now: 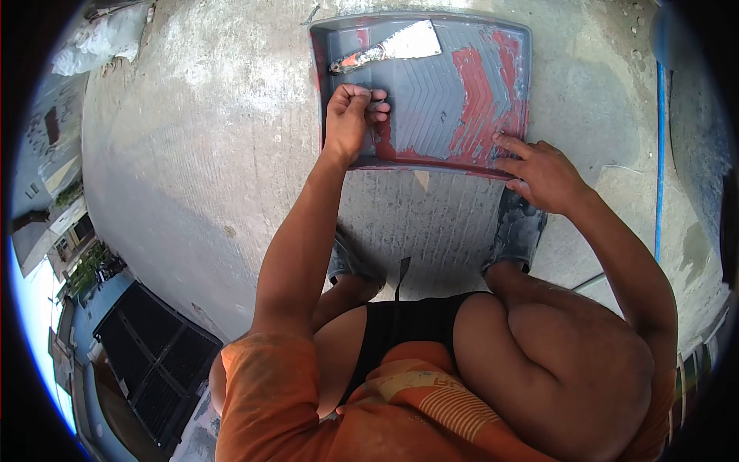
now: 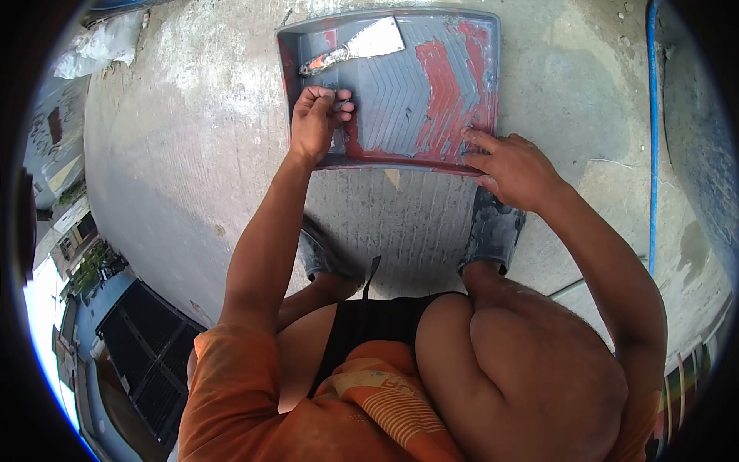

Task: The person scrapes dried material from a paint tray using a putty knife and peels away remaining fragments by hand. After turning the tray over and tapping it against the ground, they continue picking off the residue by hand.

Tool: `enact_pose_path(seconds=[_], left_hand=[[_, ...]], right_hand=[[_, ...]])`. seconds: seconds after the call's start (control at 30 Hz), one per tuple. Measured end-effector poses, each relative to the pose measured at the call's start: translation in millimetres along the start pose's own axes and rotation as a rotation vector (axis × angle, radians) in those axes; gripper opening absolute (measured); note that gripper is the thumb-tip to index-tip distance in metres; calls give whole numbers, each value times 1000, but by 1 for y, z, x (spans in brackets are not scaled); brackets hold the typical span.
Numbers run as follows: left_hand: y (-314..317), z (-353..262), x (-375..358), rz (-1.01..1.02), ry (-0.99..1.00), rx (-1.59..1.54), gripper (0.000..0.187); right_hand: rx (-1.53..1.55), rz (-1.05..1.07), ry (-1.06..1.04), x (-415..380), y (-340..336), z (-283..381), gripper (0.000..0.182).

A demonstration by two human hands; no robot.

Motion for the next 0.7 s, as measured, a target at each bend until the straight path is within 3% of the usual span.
enact_pose_path(seconds=[0.1,0.17,0.2,0.27,0.4,0.57,0.7], left_hand=[[0,2,2,5,-43,-87,7],[3,-16,3,27,95,505,13],[2,-17,1,27,92,506,13],[32,-47,-17,132,477,1118,24],[44,-52,-22,126,541,1254,26],[47,-39,-24,217,611,1433,9],[46,-32,-22,196,710,1493,8]], right_hand=[[19,5,7,-1,1,-1,40],[29,3,7,-1,1,-3,40],[30,5,8,-1,2,-3,39],[31,3,9,0,3,-5,39],[20,-13,-15,0,2,-4,39],[11,0,-11,0,3,-3,39],[-10,-6,-15,0,6,-2,39]])
Point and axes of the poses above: each hand's wrist, its own x-axis towards the middle knuckle, its own y-axis out of the palm, z = x × y, the point moved 9 cm from there along x, towards the middle knuckle, and after that the axes turned 3 degrees about z, right-handed, at the moved point
